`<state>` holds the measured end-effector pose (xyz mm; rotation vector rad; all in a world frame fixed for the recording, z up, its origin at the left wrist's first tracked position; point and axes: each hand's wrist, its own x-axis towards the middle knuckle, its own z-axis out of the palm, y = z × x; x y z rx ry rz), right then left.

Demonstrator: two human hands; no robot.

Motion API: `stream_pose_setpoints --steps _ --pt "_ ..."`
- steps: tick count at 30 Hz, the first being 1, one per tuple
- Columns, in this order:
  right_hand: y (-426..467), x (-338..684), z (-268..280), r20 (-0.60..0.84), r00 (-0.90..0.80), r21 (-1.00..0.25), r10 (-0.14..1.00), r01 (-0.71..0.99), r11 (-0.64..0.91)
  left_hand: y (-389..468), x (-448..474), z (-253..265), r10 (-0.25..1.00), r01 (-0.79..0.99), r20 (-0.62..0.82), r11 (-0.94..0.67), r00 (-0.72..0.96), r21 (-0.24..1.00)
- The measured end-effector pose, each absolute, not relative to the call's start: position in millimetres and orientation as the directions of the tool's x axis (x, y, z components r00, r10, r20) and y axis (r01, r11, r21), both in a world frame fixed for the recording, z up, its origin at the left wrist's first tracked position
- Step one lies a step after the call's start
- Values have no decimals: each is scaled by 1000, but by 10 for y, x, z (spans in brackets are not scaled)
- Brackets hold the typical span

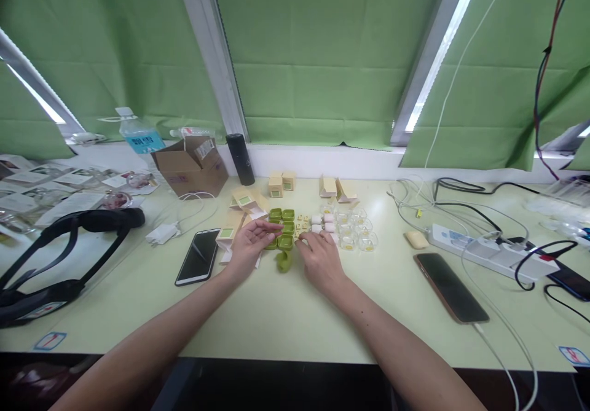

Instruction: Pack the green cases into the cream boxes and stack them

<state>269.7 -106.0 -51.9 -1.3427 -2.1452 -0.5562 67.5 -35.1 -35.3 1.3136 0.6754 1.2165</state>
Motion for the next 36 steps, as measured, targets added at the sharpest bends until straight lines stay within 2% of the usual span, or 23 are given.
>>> stream_pose_setpoints --steps 2,5,7,9,11,13,15,18,21,27,31,36 --pt "-1057 2690 -540 646 -372 74 667 900 430 -351 677 -372 924 -195 259 -209 282 958" --pt "-1057 2681 -565 638 -393 94 662 893 440 -394 675 -383 885 29 356 -382 300 924" --pt "-1059 2683 -570 620 -398 97 676 894 437 -460 660 -330 829 201 444 -526 341 827" --pt "-1063 2687 -567 597 -397 92 697 897 432 -541 625 -211 739 275 491 -645 462 713" --pt "-1071 2684 -558 562 -396 76 726 899 431 -615 571 -54 617 294 398 -725 679 623" --pt "-1083 2670 -547 502 -404 58 765 898 436 -672 515 83 487 303 196 -761 851 573" --pt "-1096 2644 -536 428 -413 49 804 899 435 -717 480 149 389 303 46 -781 920 546" --pt "-1113 2600 -519 350 -415 58 840 904 423 -765 493 109 304 304 -86 -806 949 508" --pt "-1124 2571 -501 325 -411 70 852 909 411 -777 552 17 302 330 -139 -805 943 493" --pt "-1117 2569 -491 326 -386 64 863 920 387 -688 589 -10 330 287 -62 -696 942 658" --pt "-1066 2616 -529 267 -405 39 875 911 410 -596 554 -3 462 267 52 -595 885 758" --pt "-1026 2673 -580 267 -413 26 870 906 422 -518 560 -67 617 79 182 -371 766 925"
